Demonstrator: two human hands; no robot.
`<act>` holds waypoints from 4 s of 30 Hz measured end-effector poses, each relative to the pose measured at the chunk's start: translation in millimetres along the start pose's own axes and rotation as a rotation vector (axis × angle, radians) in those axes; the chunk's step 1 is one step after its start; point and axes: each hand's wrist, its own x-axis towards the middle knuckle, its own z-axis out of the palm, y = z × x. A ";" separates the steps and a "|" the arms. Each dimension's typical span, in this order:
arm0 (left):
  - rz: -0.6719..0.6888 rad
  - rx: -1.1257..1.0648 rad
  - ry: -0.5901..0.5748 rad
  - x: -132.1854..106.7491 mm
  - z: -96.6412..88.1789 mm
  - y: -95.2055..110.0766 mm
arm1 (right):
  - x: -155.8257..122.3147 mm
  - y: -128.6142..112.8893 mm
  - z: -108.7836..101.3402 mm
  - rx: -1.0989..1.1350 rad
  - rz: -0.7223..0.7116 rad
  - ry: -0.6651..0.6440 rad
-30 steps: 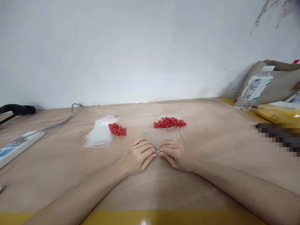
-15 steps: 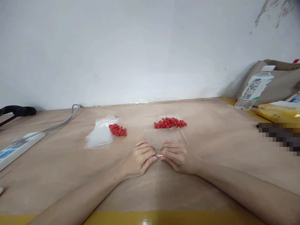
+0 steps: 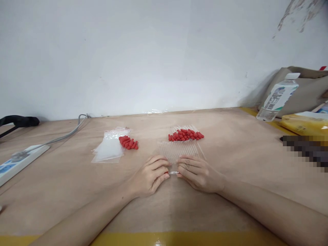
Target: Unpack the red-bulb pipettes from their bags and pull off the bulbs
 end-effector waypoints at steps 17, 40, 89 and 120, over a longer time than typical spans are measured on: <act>-0.283 0.186 0.282 -18.0 -28.4 -40.0 | -12.9 38.1 -7.5 -0.200 0.459 0.138; -0.711 0.338 0.429 -25.0 -55.7 -108.6 | -1.9 32.6 9.9 -0.189 0.502 -0.049; -0.340 0.049 -0.086 -7.8 -3.7 -31.4 | 11.4 94.1 6.6 -0.248 0.893 -0.039; -0.077 0.266 0.267 -1.6 8.8 -33.3 | 2.2 17.1 -1.6 0.097 0.530 0.022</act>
